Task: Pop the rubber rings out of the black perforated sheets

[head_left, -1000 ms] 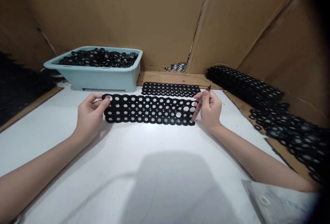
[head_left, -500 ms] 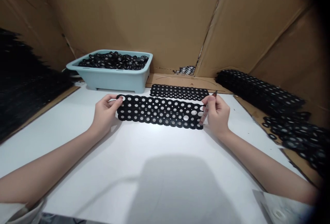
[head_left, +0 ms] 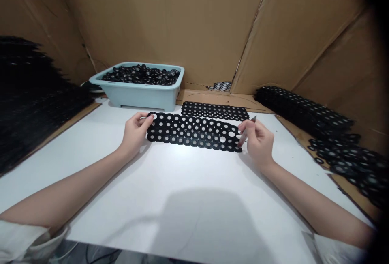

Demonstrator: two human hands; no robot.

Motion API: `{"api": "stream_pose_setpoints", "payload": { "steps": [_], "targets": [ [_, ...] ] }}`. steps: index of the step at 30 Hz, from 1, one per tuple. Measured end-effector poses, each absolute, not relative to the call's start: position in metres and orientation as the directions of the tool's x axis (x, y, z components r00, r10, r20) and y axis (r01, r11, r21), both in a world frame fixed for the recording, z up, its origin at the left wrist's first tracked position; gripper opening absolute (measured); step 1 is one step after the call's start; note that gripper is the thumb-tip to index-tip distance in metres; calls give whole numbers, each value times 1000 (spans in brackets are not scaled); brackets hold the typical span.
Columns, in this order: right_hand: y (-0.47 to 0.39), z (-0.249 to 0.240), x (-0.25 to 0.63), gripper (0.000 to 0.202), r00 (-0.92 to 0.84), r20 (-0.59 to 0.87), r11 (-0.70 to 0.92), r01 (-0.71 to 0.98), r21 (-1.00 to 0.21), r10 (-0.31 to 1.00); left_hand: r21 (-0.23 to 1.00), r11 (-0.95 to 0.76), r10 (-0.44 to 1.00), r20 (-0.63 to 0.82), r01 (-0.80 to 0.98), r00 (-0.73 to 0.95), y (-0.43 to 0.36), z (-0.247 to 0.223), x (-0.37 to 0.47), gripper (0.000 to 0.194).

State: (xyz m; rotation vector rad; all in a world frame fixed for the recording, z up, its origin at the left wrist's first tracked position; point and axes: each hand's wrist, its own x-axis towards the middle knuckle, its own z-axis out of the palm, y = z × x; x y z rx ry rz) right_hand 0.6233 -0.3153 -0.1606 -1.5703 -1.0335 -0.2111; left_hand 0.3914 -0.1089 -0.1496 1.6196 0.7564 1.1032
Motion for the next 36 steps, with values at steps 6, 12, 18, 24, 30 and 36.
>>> {"api": "stream_pose_setpoints", "payload": {
  "steps": [6,12,18,24,30,36],
  "targets": [
    [-320,-163,605,32,573,586,56,686,-726,574,974,-227,876,214,-21,432,-102,-154,390,28],
    [-314,-168,610,23,644,484,15,591,-806,593,976,-218,858,199,-16,473,-93,-161,388,24],
    [-316,-170,626,19,676,484,-97,631,-769,556,982,-188,843,169,-15,511,-88,-164,389,20],
    [-318,-167,632,19,637,543,-174,721,-671,547,989,-149,792,115,7,599,-100,-156,390,22],
    [-318,-166,631,19,572,559,-137,762,-633,600,985,-157,776,80,68,626,-101,-158,392,31],
    [-319,-171,635,23,546,486,-119,739,-663,682,982,-157,756,54,101,653,-98,-162,393,28]
  ]
}}
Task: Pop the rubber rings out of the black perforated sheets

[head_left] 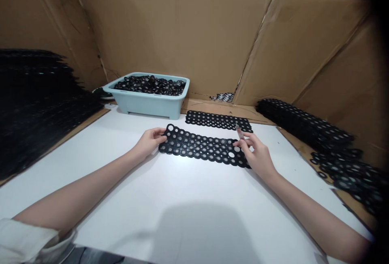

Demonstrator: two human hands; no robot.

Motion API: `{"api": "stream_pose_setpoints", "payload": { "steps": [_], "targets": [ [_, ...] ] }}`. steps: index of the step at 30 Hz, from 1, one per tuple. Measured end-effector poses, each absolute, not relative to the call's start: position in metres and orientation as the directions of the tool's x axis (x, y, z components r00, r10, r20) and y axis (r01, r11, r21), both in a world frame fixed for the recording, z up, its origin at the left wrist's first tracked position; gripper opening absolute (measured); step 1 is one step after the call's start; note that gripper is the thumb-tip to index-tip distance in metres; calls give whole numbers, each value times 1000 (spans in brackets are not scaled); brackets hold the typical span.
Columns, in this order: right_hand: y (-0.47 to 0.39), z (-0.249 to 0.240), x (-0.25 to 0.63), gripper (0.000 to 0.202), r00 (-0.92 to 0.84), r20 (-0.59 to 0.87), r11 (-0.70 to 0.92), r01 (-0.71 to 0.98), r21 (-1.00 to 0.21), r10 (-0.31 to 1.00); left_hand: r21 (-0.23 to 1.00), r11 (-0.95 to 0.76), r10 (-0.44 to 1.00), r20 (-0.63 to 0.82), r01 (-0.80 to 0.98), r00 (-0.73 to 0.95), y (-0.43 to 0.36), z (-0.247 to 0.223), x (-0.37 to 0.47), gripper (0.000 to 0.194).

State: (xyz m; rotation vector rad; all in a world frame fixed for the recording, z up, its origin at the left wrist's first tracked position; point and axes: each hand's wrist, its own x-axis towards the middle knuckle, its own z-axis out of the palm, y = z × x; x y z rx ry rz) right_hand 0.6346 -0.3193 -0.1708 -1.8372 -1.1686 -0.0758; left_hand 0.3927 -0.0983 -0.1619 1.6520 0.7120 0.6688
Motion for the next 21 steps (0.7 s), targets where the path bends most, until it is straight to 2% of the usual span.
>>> {"api": "stream_pose_setpoints", "payload": {
  "steps": [4,7,10,13,16,19,21],
  "targets": [
    [-319,-173,641,32,640,510,-37,642,-765,575,981,-148,747,28,125,664,-98,-161,392,21],
    [-320,-165,646,20,643,547,-14,655,-756,537,984,-137,753,26,118,657,-97,-160,393,20],
    [-318,-150,648,26,643,561,5,654,-756,521,986,-129,755,27,108,655,-97,-159,392,19],
    [-310,-132,645,29,677,540,110,569,-815,501,987,-119,758,22,105,652,-96,-160,392,18],
    [-293,-116,628,32,670,459,151,465,-872,584,987,-97,751,-13,130,660,-92,-162,390,16],
    [-263,-108,595,24,550,390,130,451,-883,739,981,-82,734,-60,176,676,-88,-162,388,18],
    [-238,-106,569,28,459,379,206,384,-900,803,976,-84,722,-79,201,687,-86,-161,387,21]
  ]
}}
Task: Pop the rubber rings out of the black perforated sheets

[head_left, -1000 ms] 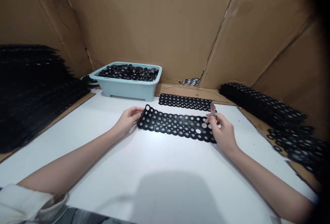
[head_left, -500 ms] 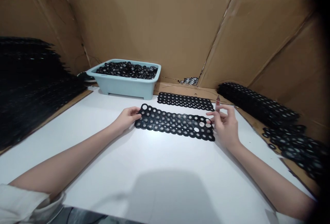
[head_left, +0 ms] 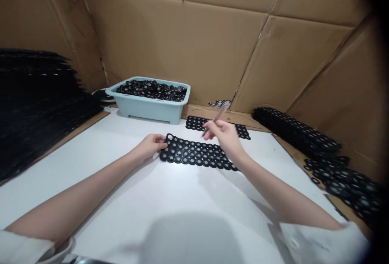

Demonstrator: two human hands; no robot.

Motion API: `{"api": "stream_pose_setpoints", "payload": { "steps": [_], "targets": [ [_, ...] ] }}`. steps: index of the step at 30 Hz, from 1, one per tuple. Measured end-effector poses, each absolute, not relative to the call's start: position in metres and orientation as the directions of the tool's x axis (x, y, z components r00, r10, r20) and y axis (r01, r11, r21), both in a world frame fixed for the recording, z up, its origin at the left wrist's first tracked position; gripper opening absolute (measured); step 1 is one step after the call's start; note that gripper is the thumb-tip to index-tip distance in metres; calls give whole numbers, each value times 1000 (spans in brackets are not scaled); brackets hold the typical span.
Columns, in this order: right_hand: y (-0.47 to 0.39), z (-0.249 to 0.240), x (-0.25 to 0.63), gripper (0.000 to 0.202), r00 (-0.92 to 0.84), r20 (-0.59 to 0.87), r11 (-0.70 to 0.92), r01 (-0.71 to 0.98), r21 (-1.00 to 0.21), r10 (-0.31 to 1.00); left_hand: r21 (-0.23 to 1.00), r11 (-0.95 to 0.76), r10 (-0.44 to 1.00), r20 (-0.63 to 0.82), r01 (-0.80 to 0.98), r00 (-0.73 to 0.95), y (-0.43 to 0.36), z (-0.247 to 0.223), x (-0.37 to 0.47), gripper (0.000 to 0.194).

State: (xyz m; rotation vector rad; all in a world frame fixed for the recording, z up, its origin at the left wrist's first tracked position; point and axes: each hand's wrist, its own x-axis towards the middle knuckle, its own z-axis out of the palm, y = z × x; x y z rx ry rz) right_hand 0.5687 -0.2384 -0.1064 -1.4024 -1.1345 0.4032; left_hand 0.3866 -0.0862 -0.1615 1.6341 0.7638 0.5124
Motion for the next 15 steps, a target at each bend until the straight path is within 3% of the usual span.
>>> {"api": "stream_pose_setpoints", "payload": {
  "steps": [4,10,15],
  "targets": [
    [-189,-117,530,28,355,386,284,305,-909,851,968,-119,702,-75,220,709,-87,-159,385,22],
    [-160,-153,523,19,410,376,321,199,-926,831,957,-138,708,-83,253,702,-85,-160,385,25],
    [-169,-165,530,19,418,280,262,101,-960,865,952,-117,710,-117,281,694,-83,-157,385,26]
  ]
}}
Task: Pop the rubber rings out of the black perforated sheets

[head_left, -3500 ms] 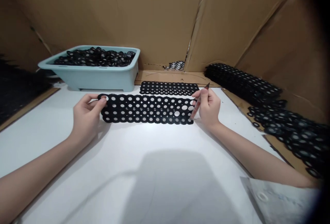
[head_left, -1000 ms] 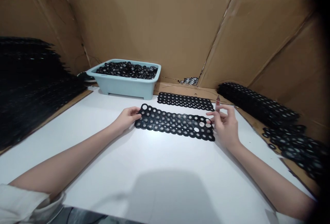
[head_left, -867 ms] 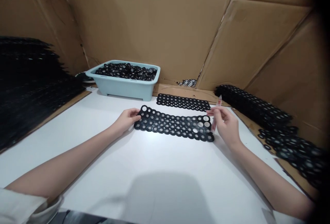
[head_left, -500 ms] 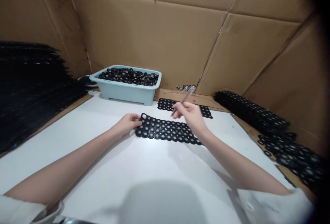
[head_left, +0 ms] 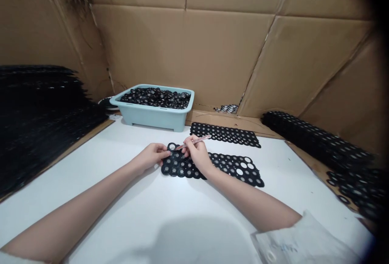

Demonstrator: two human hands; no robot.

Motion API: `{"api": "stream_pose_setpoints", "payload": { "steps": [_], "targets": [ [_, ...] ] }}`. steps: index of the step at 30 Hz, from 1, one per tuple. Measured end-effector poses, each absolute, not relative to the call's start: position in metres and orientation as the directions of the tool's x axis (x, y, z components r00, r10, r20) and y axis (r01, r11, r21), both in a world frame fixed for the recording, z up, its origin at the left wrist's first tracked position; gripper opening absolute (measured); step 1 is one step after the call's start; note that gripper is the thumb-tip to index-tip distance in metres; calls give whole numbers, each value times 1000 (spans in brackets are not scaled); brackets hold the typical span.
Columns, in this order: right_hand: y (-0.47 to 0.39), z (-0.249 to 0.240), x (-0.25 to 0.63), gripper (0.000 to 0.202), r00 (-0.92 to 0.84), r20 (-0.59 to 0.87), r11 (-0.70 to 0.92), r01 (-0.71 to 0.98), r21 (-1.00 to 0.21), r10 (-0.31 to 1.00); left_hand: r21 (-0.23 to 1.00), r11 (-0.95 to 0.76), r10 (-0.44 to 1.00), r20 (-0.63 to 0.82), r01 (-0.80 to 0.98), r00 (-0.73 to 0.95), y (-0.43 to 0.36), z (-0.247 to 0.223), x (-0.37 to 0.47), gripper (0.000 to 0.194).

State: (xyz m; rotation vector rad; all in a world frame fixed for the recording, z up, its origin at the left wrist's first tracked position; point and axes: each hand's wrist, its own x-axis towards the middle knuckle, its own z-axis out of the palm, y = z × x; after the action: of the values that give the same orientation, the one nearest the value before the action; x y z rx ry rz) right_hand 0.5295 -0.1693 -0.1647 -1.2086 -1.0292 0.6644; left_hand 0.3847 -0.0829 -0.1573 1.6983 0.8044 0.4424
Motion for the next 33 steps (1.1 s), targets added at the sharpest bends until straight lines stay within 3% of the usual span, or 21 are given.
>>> {"api": "stream_pose_setpoints", "payload": {
  "steps": [6,15,20,27,30,33],
  "targets": [
    [-170,-168,529,16,394,240,223,91,-971,887,949,-94,714,-146,300,685,-87,-150,385,26],
    [-176,-172,525,12,328,218,191,112,-975,919,906,-197,763,-98,375,639,-89,-155,385,24],
    [-180,-171,519,11,269,303,229,274,-934,914,901,-201,832,-50,384,552,-97,-161,385,21],
    [-176,-172,504,8,255,366,218,466,-857,895,928,-79,818,-148,364,555,-110,-157,385,22],
    [-175,-171,505,7,263,350,216,429,-877,899,932,-95,793,-141,349,592,-106,-153,384,23],
    [-175,-170,509,9,287,286,214,257,-942,914,930,-139,779,-110,341,617,-97,-152,383,21]
  ]
}}
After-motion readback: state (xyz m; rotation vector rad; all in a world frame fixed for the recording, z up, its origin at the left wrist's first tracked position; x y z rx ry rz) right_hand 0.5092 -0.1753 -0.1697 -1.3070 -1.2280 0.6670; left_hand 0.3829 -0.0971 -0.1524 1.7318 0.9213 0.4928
